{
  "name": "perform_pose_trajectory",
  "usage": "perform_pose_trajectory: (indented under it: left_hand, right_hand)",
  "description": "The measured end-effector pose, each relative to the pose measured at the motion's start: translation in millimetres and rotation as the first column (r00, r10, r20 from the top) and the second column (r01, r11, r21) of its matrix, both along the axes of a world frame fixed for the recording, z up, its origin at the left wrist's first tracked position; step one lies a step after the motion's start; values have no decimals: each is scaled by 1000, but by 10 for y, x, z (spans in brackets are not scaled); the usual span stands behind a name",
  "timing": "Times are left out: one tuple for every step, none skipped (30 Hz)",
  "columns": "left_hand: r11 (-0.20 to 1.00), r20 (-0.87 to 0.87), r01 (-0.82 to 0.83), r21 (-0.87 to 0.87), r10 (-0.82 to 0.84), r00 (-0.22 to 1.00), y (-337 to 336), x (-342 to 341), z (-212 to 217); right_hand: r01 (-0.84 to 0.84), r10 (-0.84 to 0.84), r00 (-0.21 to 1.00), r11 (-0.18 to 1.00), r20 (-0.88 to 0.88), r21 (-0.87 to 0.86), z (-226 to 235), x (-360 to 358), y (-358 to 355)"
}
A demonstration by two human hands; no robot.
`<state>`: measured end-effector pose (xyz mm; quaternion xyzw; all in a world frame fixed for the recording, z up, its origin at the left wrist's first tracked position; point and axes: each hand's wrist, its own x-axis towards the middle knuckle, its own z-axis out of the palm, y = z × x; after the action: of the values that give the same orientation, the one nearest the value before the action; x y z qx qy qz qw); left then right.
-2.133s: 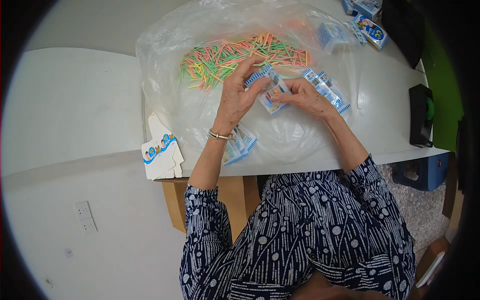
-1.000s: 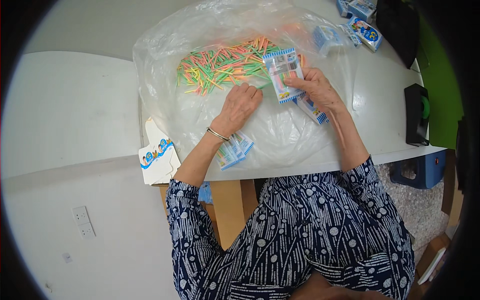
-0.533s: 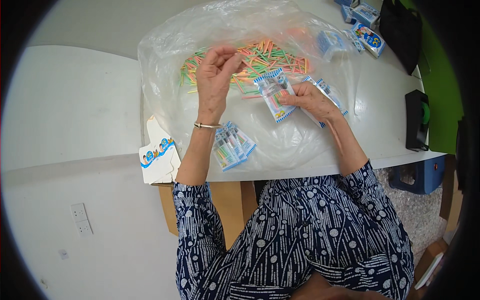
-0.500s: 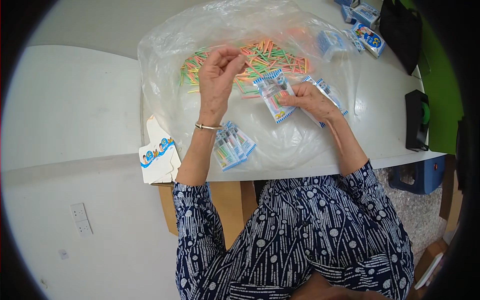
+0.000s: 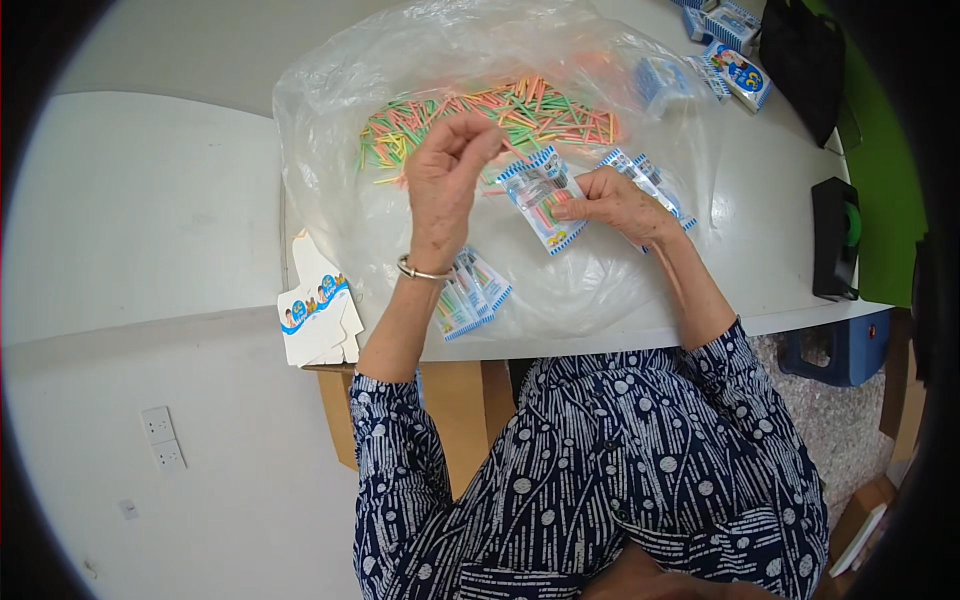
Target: Packing colored sticks into small plastic bags on a workbench.
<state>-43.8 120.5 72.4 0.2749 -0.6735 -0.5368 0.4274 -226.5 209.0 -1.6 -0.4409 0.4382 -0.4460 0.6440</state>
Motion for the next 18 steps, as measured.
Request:
perform_pose_trajectory:
  left_hand:
    - [999,19,12,48,-12,1000,53,-3,-25]
    - [995,37,22,96,-25,999,87,-6,-52]
    - [993,60,38,109,-45,997,101,-5,-80]
    - [993,61,40,113,-47,997,122,-17,-109]
    - [992,94,45,120,-57,994,149,-27,-135]
    - [991,127,50,127,-66,990,171,-32,-160]
    - [990,128,52,130,-69,989,176,-34,-186]
    - [995,192,51,81,-66,979,180,-32,-214]
    - [998,254,53,30,-59,965,185,-28,-234]
    - [998,255,50,33,-57,965,174,-8,-246]
    - [993,334,105,-56,-80,939,154,20,-252]
    - [976,412,165,-139,-94,906,139,41,-260]
    - [978,413,154,-139,-84,907,132,60,-263]
    - [979,449,174,-104,-110,887,124,83,-265]
    - [979,483,190,-67,-135,865,118,114,-264]
    - [982,487,177,-63,-125,864,133,138,-228]
    - [981,477,192,-23,-158,865,147,159,-173]
    - [978,465,206,16,-190,865,169,194,-126]
  right_hand:
    - [-10,10,1000,1000,0,-18,27,6,20]
    - [-20,20,1000,999,0,-35,39,15,33]
    - [-20,20,1000,999,1,-33,33,26,35]
    - [-10,11,999,999,35,-36,15,27,33]
    - [0,2,998,999,68,-39,-8,26,31]
    - [1,1,998,999,69,-35,-38,28,33]
    - [2,0,999,999,39,-46,-70,32,27]
    - [1,-1,1000,998,9,-57,-93,31,23]
    - [2,-2,1000,999,10,-54,-110,20,18]
    - [-20,19,1000,999,-17,-48,-114,15,4]
    - [-42,40,998,998,-44,-41,-116,21,-2]
    - [-47,46,998,998,-43,-39,-113,19,8]
    - [-67,62,993,997,-99,-47,-49,22,22]
    - [-88,79,985,995,-155,-55,-17,38,22]
    - [-103,93,984,993,-152,-55,-71,62,8]
    - [-91,78,976,995,-204,-51,-103,106,15]
    - [-79,65,965,996,-254,-48,-128,153,19]
    - [-95,80,965,994,-248,-46,-136,162,48]
